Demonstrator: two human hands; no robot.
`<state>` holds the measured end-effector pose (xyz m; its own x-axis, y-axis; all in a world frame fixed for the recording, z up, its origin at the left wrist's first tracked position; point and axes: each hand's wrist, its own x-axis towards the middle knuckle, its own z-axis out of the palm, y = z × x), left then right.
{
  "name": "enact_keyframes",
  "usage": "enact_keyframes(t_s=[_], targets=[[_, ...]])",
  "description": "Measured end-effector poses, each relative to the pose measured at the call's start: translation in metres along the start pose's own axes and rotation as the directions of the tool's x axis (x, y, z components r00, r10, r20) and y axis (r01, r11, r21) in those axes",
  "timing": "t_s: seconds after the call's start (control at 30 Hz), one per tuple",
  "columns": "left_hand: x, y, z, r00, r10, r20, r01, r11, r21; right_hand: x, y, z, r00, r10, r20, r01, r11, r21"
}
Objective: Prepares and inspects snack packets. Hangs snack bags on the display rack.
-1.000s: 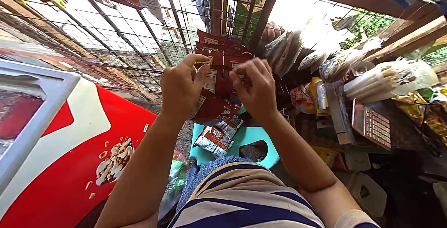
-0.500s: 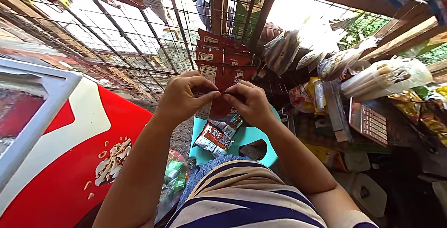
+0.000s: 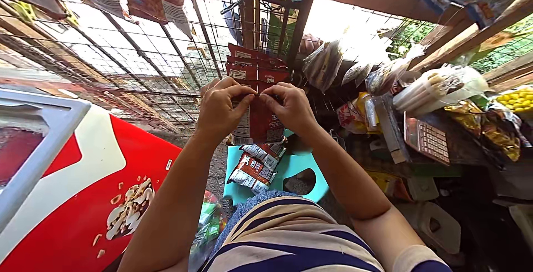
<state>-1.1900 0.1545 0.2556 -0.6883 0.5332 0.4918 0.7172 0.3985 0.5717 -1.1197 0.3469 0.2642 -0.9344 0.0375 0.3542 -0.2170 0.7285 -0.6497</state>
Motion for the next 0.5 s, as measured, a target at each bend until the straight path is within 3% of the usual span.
enact_keyframes(t_s=[0.13,0.27,0.5], targets=[[-0.0002,-0.0025,-0.0019,0.997,0.079,0.017,-0.080,0.994,0.080,-0.0008,0.0041,0.0025,1.000,-0.022,-0.002,0.022,1.000,0.009],[-0.0004,-0.0020,0.0028,0.985,0.162,-0.059,-0.154,0.982,0.112,-0.0015,0.0015,0.0010,0.999,-0.034,-0.028,0.033,0.999,-0.010],[0.0013,-0.0022,0.0066,0.972,0.201,-0.125,-0.184,0.973,0.141,-0.0009,0.0010,-0.0003,0.995,-0.058,-0.084,0.054,0.997,-0.051]])
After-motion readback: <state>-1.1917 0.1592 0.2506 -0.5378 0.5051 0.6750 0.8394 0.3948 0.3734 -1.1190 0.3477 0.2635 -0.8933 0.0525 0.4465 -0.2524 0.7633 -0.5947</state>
